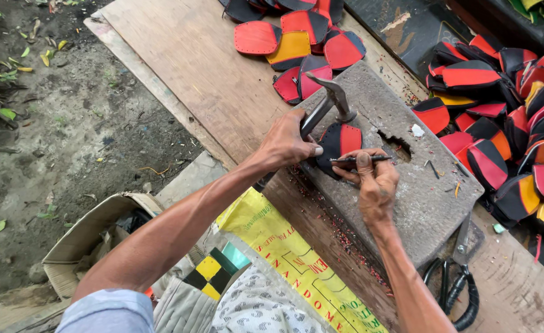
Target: The person uses a hammer and a metal punch to drive fasteners through the edges of red and black rubber sandal soles. They repeatedly position the punch on the sole, strike it with the hammer, and then move the finished sole to a pile on the wooden workbench.
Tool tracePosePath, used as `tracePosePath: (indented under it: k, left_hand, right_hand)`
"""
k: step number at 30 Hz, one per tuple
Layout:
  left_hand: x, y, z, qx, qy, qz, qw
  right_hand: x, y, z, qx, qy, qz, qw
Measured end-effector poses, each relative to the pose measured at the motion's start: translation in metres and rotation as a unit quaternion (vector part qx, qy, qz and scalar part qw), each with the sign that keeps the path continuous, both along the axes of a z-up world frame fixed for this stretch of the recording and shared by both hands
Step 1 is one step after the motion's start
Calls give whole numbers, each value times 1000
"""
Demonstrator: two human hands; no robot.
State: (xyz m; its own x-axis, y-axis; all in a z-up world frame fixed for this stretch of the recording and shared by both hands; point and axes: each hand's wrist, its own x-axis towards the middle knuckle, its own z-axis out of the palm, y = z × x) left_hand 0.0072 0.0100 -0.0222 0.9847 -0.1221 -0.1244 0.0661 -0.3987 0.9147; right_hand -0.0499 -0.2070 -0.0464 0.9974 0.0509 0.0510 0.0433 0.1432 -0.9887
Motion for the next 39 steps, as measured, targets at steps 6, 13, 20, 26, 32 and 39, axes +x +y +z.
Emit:
tracePosePath:
  k: [6,13,20,26,32,39]
  left_hand:
    - [-5,-1,-4,20,-24,10,999]
    - [-8,-4,-6,28,-62,-6,998]
    - [-5,-5,8,61,-102,-11,993]
    - [-14,22,67,100,-46,-2,994]
    - [-31,50,108,116,-139,-12,983]
    - [-47,50,135,125,-189,-47,973]
  right_hand:
    - [5,-1,16,30,28,28,999]
    - [7,12,36,-230,-26,76,970]
    - [11,16,41,-275,-23,78,958]
    - [12,14,37,-273,-8,79,959]
    - [15,13,32,-248,-10,75,966]
    - [13,18,35,-316,-39,53,946]
